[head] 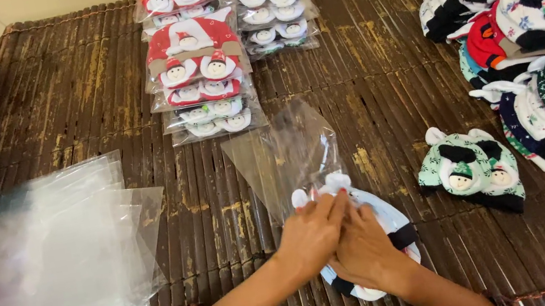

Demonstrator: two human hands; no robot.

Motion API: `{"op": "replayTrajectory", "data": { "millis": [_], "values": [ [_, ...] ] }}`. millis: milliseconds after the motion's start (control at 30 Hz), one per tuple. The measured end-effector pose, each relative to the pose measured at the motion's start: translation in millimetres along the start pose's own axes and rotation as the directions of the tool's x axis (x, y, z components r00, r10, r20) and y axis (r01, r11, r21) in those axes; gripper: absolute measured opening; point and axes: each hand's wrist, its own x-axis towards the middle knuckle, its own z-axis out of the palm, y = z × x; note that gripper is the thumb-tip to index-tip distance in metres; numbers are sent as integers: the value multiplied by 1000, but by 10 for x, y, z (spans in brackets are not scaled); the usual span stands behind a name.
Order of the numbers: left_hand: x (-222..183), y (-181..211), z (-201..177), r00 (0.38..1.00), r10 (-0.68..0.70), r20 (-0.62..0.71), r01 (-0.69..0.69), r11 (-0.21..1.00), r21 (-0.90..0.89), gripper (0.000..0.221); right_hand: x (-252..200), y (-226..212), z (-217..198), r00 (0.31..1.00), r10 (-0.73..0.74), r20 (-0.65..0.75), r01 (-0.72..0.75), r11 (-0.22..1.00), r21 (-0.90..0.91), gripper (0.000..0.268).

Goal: Packaging pairs of baby socks into clear plastic bags

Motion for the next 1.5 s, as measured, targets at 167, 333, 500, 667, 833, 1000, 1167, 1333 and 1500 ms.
{"op": "replayTrajectory", "data": {
  "millis": [167,333,500,667,833,1000,1167,1333,1500],
  "values": [
    [28,-184,-66,997,-73,-30,73,997,28,60,-16,46,-209,974,221,41,-221,975,5,66],
    [-48,-157,45,996,-71,49,73,997,-37,60,-342,327,-326,944,318,-90,-305,942,139,68],
    [-69,24,22,991,-19,-134,19,1000,3,45,-709,622,-337,770,628,-112,-604,774,188,56],
    [-114,-28,142,996,-87,-12,85,988,-132,63,-895,680,-271,732,656,183,-670,647,363,69],
    [-224,-62,293,970,-117,213,170,952,-253,64,-837,636,-9,782,621,53,-495,567,658,49],
    [-175,-27,163,979,-109,175,164,923,-347,57,-635,454,-177,803,568,182,-326,162,932,39],
    [-197,-16,118,982,-69,174,132,914,-385,55,-445,372,-85,712,598,368,-100,-432,896,42],
    [-205,-35,81,977,-69,204,143,917,-373,53,-376,405,-74,519,690,504,12,-596,803,44],
    [-198,3,47,989,-27,148,86,909,-407,59,-344,453,108,714,557,425,54,-649,759,51]
  ]
}}
